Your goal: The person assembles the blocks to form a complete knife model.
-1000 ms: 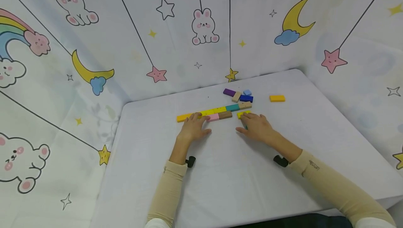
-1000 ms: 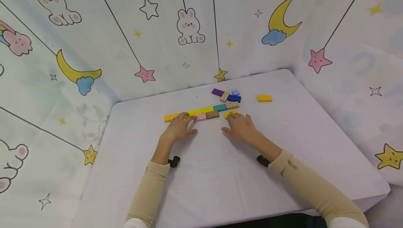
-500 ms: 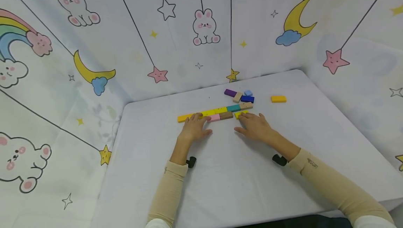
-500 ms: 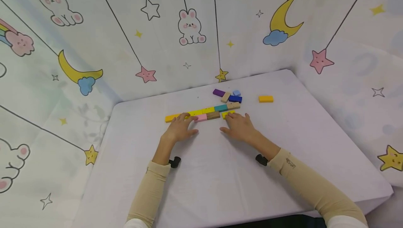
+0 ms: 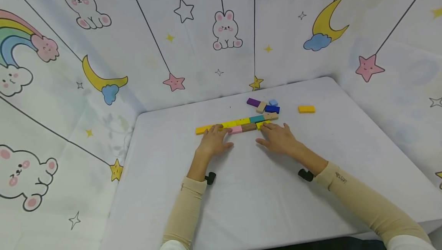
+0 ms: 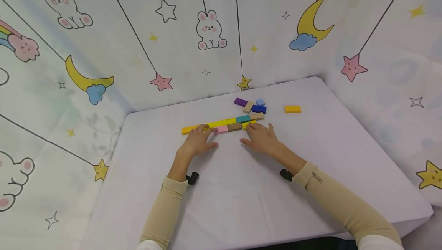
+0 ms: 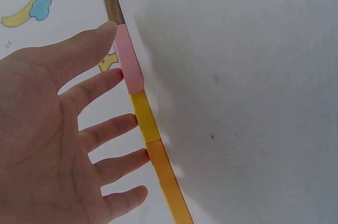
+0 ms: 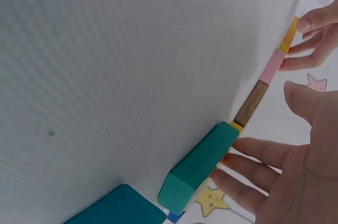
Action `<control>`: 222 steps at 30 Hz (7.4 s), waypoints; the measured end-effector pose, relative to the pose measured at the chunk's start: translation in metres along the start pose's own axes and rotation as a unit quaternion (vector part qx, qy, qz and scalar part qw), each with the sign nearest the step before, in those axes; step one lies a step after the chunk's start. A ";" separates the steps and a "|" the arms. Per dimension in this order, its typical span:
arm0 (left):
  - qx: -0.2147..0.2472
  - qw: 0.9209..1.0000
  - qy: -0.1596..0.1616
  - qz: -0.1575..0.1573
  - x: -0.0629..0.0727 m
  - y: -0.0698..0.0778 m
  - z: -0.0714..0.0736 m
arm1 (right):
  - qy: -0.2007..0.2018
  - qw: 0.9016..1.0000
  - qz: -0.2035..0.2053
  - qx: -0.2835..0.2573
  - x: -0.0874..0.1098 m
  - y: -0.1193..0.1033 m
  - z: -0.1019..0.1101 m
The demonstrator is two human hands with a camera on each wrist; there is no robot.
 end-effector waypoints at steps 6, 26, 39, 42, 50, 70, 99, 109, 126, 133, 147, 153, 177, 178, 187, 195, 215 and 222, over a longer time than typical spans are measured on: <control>0.000 1.000 0.001 0.000 0.000 0.001 0.000 | -0.003 1.000 -0.006 0.004 -0.001 0.002 -0.001; -0.001 1.000 -0.003 0.003 0.000 0.001 0.002 | 0.004 1.000 -0.008 -0.001 -0.005 -0.003 -0.001; -0.004 1.000 0.000 -0.001 -0.003 0.003 0.000 | -0.005 0.999 -0.026 -0.040 -0.006 0.001 0.002; -0.002 1.000 -0.003 0.001 -0.002 0.002 0.000 | 0.005 0.998 -0.021 -0.051 -0.006 0.002 0.001; -0.007 1.000 0.001 0.001 -0.002 0.002 0.000 | 0.041 0.996 0.005 -0.074 -0.007 0.012 0.006; -0.012 1.000 -0.001 0.004 -0.001 -0.002 0.000 | 0.075 0.992 0.029 -0.096 -0.039 0.096 0.055; -0.002 1.000 0.000 -0.003 -0.001 -0.002 0.000 | -0.015 0.997 0.052 -0.055 -0.043 0.138 0.025; 0.001 1.000 0.001 -0.003 0.000 -0.003 0.002 | -0.025 0.997 0.060 -0.036 -0.033 0.145 0.031; -0.007 1.000 -0.002 0.001 -0.003 -0.002 0.001 | -0.014 0.998 0.045 -0.034 -0.007 0.146 0.029; -0.007 1.000 -0.001 0.002 0.000 -0.001 0.001 | 0.008 0.998 0.065 -0.014 0.004 0.138 0.027; -0.012 1.000 -0.008 0.003 -0.010 -0.005 -0.007 | 0.041 0.996 0.074 -0.026 0.018 0.127 0.021; -0.008 1.000 -0.007 0.001 -0.010 -0.006 -0.005 | 0.043 0.996 0.078 -0.019 0.022 0.117 0.022; -0.005 1.000 -0.004 0.001 -0.002 -0.002 0.001 | 0.057 0.992 0.105 -0.034 0.039 0.098 0.015; -0.004 1.000 -0.004 0.001 -0.002 -0.002 0.001 | 0.058 0.992 0.105 -0.036 0.040 0.098 0.015; -0.005 1.000 -0.005 0.005 -0.002 -0.003 -0.001 | 0.058 0.991 0.110 -0.040 0.044 0.091 0.013; -0.007 1.000 -0.003 0.003 -0.001 -0.001 0.000 | 0.069 0.988 0.127 -0.047 0.045 0.085 0.010; -0.017 1.000 0.000 -0.003 -0.002 -0.003 -0.002 | 0.060 0.990 0.123 -0.047 0.036 0.071 0.008; -0.018 1.000 0.001 -0.003 -0.002 -0.003 -0.002 | 0.059 0.990 0.124 -0.044 0.032 0.070 0.007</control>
Point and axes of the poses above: each hand's wrist, its own x-axis away from the middle knuckle, its own z-axis out of the back of the hand, y = z × x, the point moved 3 cm from there along -x, towards the middle knuckle, and after that the axes turned 14 degrees about z, right-handed, at the moved point
